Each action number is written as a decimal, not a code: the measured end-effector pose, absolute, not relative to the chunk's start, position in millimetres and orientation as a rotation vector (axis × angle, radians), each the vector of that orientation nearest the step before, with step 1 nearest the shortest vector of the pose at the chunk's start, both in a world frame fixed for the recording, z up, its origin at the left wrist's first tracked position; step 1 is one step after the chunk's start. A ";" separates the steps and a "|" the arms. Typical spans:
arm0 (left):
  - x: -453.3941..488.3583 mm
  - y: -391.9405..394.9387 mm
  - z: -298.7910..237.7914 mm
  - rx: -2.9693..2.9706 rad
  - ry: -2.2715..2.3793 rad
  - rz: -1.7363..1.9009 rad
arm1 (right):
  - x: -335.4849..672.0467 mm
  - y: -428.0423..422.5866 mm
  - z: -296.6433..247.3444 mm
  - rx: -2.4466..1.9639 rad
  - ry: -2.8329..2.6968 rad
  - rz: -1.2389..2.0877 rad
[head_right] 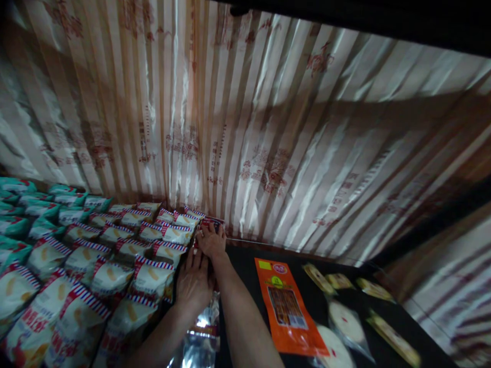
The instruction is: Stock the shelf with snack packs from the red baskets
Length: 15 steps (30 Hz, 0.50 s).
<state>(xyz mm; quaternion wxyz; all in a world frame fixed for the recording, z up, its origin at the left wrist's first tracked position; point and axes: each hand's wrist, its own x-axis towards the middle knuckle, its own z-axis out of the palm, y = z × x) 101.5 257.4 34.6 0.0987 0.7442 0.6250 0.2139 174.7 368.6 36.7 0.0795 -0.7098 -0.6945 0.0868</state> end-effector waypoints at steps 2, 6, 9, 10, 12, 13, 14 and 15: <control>101.1 257.8 30.8 2.192 1.852 0.629 | 172.6 367.8 36.8 -2.145 -2.086 0.267; 99.7 260.2 26.1 2.199 1.845 0.636 | 170.8 368.6 34.9 -2.164 -2.119 0.251; 98.4 261.1 24.0 2.209 1.843 0.652 | 170.1 369.8 30.8 -2.144 -2.123 0.228; 97.9 261.2 23.2 2.212 1.841 0.657 | 169.8 370.0 29.9 -2.128 -2.116 0.231; 97.0 261.1 21.5 2.212 1.840 0.669 | 169.0 369.7 29.8 -2.079 -2.086 0.234; 96.6 260.9 20.7 2.208 1.840 0.671 | 169.1 369.2 30.9 -2.043 -2.061 0.227; 96.1 260.7 19.9 2.203 1.839 0.669 | 169.7 368.4 32.7 -2.001 -2.021 0.211; 95.7 260.5 19.4 2.199 1.836 0.667 | 171.3 367.1 34.9 -1.956 -1.963 0.186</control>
